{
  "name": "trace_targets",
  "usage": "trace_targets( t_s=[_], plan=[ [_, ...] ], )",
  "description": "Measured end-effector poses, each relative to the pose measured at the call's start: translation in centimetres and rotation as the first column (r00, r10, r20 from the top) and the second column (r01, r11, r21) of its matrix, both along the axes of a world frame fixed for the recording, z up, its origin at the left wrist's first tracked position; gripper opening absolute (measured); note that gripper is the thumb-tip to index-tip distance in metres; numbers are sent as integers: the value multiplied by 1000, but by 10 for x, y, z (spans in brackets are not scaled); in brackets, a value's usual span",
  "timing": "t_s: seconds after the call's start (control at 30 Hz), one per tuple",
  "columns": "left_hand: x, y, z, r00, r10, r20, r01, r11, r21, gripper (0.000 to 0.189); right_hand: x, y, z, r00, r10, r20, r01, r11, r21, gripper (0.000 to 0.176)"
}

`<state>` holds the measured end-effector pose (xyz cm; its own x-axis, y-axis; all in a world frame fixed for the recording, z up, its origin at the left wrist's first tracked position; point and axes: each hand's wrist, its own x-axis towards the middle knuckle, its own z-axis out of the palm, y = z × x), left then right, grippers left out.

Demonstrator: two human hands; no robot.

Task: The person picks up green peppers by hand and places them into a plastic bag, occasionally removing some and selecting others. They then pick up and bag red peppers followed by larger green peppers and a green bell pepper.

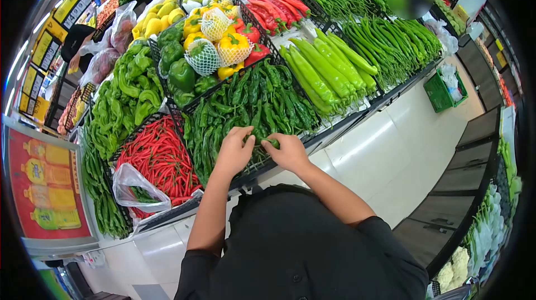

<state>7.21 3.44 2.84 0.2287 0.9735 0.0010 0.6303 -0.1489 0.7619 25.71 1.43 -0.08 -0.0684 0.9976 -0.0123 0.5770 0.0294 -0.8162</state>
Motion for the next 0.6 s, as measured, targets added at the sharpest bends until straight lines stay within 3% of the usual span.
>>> trace_targets(
  t_s=[0.2, 0.3, 0.33, 0.37, 0.43, 0.53, 0.57, 0.6],
  plan=[
    [-1, -6, 4, 998, -58, -34, 61, 996, 67, 35, -1, -7, 10, 999, -15, 39, 13, 998, 56, 33],
    [-4, -10, 12, 997, -76, -18, 78, 994, 74, 33, 7, -12, 24, 967, -48, -250, 52, 999, 10, 30],
    [-5, -13, 21, 997, -73, -9, 74, 996, 50, 33, 12, -9, 22, 942, -60, -331, 48, 998, -44, 22],
    [-7, -14, 24, 997, -75, 6, 75, 997, 26, 32, 29, -3, 28, 719, -196, -666, -23, 952, -305, 20],
    [-13, -17, 22, 996, -81, 48, 79, 996, 44, 31, 43, 4, 33, 725, -125, -677, 18, 986, -164, 25],
    [-19, -24, 25, 985, -97, 140, 84, 992, 92, 30, 62, 13, 48, 875, -214, -435, 271, 960, 72, 36],
    [-22, -26, 27, 984, -100, 151, 85, 991, 99, 30, 78, 20, 40, 913, -198, -358, 265, 953, 149, 36],
    [-24, -28, 29, 982, -101, 161, 85, 991, 106, 30, 86, 23, 44, 895, -235, -380, 279, 958, 66, 33]
  ],
)
